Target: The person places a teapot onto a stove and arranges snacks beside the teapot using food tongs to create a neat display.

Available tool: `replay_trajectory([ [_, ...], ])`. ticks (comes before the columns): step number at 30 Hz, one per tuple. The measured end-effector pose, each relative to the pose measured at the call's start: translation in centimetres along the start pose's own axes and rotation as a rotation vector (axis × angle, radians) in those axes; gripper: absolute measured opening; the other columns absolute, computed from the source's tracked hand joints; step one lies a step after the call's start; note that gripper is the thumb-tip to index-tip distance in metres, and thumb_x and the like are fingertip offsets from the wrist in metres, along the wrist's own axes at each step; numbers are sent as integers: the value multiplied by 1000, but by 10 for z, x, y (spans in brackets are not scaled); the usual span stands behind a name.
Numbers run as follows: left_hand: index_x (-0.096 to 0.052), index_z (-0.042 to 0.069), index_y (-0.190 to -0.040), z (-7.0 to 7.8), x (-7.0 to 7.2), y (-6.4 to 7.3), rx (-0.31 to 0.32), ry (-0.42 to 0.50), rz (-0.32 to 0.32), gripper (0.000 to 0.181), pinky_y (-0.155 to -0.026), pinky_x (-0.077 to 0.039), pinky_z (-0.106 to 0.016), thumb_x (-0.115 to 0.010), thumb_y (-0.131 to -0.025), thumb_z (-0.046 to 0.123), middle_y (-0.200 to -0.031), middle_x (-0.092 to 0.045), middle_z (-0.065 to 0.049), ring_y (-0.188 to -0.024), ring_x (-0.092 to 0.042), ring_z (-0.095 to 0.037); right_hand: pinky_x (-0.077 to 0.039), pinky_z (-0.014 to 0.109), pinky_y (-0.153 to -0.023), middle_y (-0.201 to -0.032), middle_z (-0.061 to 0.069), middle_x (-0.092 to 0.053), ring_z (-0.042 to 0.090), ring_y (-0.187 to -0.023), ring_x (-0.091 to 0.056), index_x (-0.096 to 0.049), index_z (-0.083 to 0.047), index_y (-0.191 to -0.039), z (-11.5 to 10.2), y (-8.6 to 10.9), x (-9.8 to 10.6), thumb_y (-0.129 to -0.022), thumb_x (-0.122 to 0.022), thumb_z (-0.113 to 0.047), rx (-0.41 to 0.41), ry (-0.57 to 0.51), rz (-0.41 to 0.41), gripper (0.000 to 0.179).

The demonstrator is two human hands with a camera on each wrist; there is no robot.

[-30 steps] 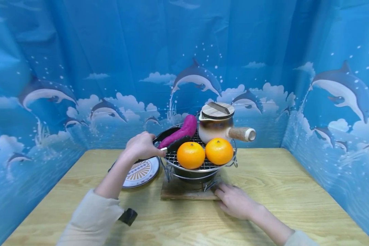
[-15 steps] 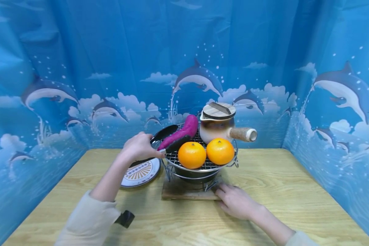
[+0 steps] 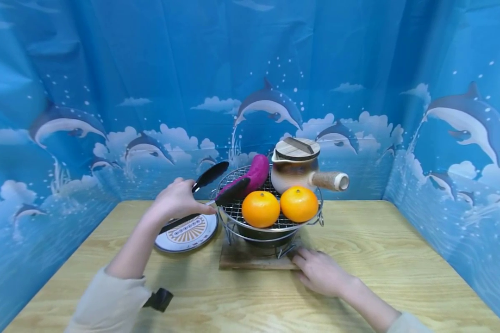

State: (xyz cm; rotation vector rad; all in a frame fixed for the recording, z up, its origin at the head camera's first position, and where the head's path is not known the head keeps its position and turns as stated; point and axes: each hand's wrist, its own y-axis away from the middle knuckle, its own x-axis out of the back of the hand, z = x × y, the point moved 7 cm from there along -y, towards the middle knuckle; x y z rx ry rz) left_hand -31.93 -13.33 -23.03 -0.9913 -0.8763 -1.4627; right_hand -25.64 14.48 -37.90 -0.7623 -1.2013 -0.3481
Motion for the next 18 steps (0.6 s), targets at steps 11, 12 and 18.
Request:
replay_trajectory([
  [11,-27,-9,-140,-14,7,8,7,33,6,108,-91,-39,-56,-74,-66,55,-130,-36,-29,-114,-41,-41,-51,38,-72,-104,11,-58,24,-87,-59,-63,-5,-96,-1,1,0,-78,-68,-20,5,-2,-1,24],
  [12,-27,-9,-140,-16,7,9,11,35,7,109,-91,-39,-56,-74,-67,55,-131,-35,-30,-115,-40,-42,-51,38,-72,-103,11,-58,24,-87,-59,-63,-5,-95,-1,1,0,-78,-69,-20,4,-3,-2,24],
  [18,-25,-11,-140,-25,10,15,11,39,22,109,-92,-37,-58,-74,-67,55,-132,-32,-33,-117,-37,-45,-51,37,-71,-103,11,-58,23,-86,-59,-63,-5,-95,0,0,0,-78,-69,-21,-2,-2,-7,24],
])
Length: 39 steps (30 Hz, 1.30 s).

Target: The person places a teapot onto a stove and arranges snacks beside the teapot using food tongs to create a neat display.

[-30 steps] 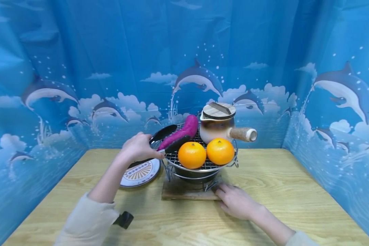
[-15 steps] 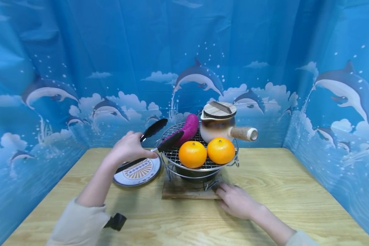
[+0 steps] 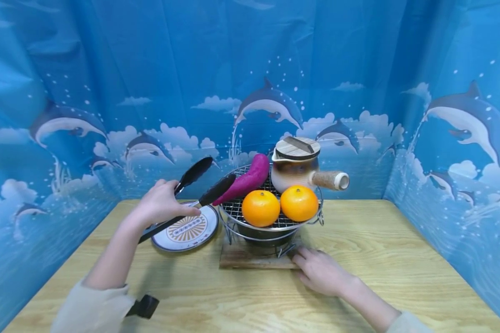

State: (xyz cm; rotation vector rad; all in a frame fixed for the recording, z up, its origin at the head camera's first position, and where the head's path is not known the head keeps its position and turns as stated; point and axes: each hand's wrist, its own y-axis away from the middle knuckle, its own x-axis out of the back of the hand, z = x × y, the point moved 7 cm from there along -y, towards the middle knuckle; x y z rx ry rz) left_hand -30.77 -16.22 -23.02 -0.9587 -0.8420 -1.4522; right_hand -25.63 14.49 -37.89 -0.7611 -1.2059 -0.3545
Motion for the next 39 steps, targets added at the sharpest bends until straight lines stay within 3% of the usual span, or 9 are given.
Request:
replay_trajectory([
  [18,-19,-15,-139,-33,-3,9,25,48,0,117,-89,-36,-63,-74,-65,58,-134,-25,-37,-118,-34,-51,-51,37,-70,-103,10,-57,22,-85,-58,-63,-6,-96,1,0,-1,-77,-70,-22,0,4,0,25],
  [28,-19,-19,-137,-58,-13,9,50,13,-35,117,-87,-36,-63,-75,-65,55,-132,-25,-41,-116,-33,-54,-51,37,-70,-103,10,-57,23,-84,-58,-63,-6,-96,1,0,0,-78,-69,-22,-4,0,-12,25],
  [39,-25,-22,-132,-82,-30,13,14,14,-72,118,-90,-34,-63,-79,-61,54,-130,-28,-44,-116,-32,-57,-51,36,-68,-101,9,-57,21,-82,-57,-62,-7,-95,1,0,-1,-78,-69,-22,5,-2,7,23],
])
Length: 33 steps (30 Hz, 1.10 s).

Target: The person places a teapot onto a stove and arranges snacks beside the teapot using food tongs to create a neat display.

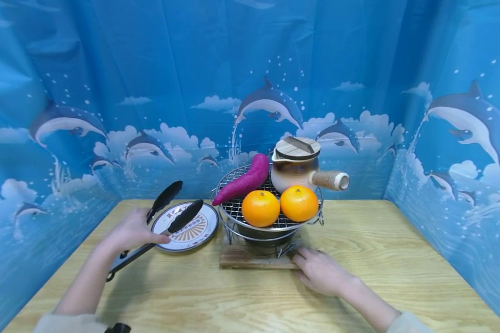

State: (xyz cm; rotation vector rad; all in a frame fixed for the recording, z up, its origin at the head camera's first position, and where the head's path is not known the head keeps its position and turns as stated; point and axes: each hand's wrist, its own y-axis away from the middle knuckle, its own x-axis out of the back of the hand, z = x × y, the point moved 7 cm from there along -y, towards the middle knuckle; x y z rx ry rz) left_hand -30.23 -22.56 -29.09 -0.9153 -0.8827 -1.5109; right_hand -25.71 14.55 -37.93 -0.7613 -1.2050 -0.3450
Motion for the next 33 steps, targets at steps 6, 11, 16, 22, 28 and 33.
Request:
replay_trajectory([
  [6,-32,-21,-129,-7,-13,1,-6,5,-17,113,-88,-38,-60,-82,-58,50,-123,-39,-40,-109,-42,-53,-51,36,-69,-101,8,-57,21,-83,-57,-62,-8,-95,0,0,0,-79,-69,-23,-12,-4,-12,23],
  [11,-47,-14,-120,-12,-25,2,-64,33,-16,93,-73,-47,-47,-84,-57,44,-101,-56,-21,-88,-55,-32,-50,36,-68,-98,8,-56,21,-80,-56,-62,-7,-93,-2,0,2,-78,-69,-22,-15,-17,-20,22],
  [16,-34,-21,-128,-21,-38,4,-12,-1,-43,109,-84,-41,-57,-83,-58,47,-116,-43,-35,-103,-47,-48,-50,36,-67,-97,8,-56,20,-79,-56,-61,-7,-92,-1,0,1,-78,-69,-22,-14,-17,-16,22],
  [22,-29,-23,-129,-23,-45,7,19,-17,-60,111,-87,-38,-60,-83,-59,45,-122,-36,-41,-108,-42,-55,-51,36,-67,-98,8,-56,20,-79,-56,-62,-7,-93,-1,0,1,-78,-69,-23,-11,-9,-13,23],
  [28,-30,-24,-128,-20,-51,10,-1,-44,-53,112,-89,-37,-61,-84,-57,44,-123,-35,-43,-109,-41,-56,-50,36,-67,-98,8,-56,21,-79,-56,-62,-6,-93,-3,0,4,-78,-69,-21,-6,-6,-14,23],
  [33,-36,-24,-125,-18,-55,11,-21,-90,-24,109,-90,-37,-59,-85,-54,43,-121,-40,-41,-109,-42,-55,-50,37,-68,-98,9,-56,21,-80,-57,-61,-6,-93,-2,0,4,-78,-69,-22,-7,-3,-17,23],
])
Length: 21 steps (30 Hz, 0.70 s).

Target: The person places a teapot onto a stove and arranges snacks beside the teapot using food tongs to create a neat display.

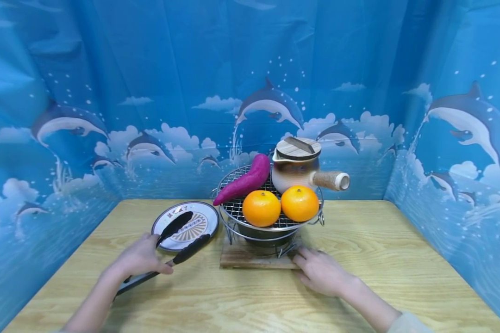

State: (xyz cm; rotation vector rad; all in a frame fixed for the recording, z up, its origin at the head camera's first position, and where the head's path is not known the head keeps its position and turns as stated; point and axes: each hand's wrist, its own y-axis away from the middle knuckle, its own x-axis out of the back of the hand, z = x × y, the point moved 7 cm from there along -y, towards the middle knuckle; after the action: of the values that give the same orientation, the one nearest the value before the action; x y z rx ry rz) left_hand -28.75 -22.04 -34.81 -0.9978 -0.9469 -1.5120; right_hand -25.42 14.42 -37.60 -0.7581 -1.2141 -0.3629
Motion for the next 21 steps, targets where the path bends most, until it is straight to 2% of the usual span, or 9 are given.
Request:
replay_trajectory([
  [9,-35,-23,-126,4,-7,1,-20,-48,-18,112,-91,-37,-58,-85,-52,46,-125,-38,-42,-114,-39,-54,-51,36,-68,-99,9,-57,21,-82,-57,-62,-7,-94,2,1,-2,-77,-70,-22,-4,-6,14,24],
  [21,-40,-20,-126,14,-17,4,-49,-102,-34,110,-89,-38,-59,-85,-50,47,-123,-43,-38,-109,-45,-52,-51,37,-68,-100,9,-57,22,-83,-57,-62,-6,-94,2,0,-4,-78,-69,-23,-3,2,1,24],
])
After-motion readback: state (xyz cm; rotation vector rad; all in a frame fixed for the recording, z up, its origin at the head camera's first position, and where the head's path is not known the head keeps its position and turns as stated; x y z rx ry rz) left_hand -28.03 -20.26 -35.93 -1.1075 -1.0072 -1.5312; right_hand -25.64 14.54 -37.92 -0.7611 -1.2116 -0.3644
